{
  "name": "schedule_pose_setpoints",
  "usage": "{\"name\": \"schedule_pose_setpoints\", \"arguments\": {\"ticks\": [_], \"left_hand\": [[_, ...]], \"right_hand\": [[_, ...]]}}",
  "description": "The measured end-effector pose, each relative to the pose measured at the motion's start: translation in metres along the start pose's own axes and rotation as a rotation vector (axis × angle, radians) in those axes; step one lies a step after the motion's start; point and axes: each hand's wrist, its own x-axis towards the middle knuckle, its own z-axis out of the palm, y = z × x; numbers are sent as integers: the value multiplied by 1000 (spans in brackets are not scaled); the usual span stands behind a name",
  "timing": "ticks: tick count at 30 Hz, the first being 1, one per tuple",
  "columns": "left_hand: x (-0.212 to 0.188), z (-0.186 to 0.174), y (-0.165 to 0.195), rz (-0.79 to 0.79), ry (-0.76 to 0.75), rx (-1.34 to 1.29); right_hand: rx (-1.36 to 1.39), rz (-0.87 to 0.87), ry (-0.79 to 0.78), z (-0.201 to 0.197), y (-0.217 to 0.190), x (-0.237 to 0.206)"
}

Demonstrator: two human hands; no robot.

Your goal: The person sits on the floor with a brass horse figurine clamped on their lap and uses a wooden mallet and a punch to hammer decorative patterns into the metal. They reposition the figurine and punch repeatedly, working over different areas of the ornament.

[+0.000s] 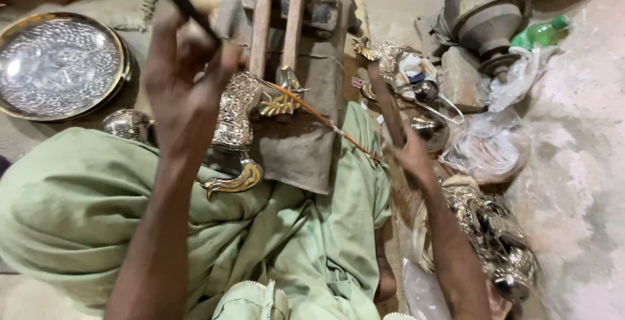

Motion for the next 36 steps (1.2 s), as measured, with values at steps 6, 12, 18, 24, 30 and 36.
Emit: {"name": "schedule_pose_setpoints", "arguments": {"ticks": [6,12,18,24,30,36], "left_hand": [[-93,-4,59,-86,-227,980],[-125,19,33,106,-456,1327],[-120,8,14,92,-617,1407],[-100,-17,24,186,-611,1307],[-59,-14,51,137,-601,1240],[13,-24,98,99,-593,1209]], "right_hand": [[-114,-91,219,38,7,-28],[-44,-500,151,45,-129,-5],[-96,-243,-176,47,-182,24],[95,-577,27,73,-189,52],[-150,-643,4,70,-198,52],[531,-373,-36,63,-232,84]]}}
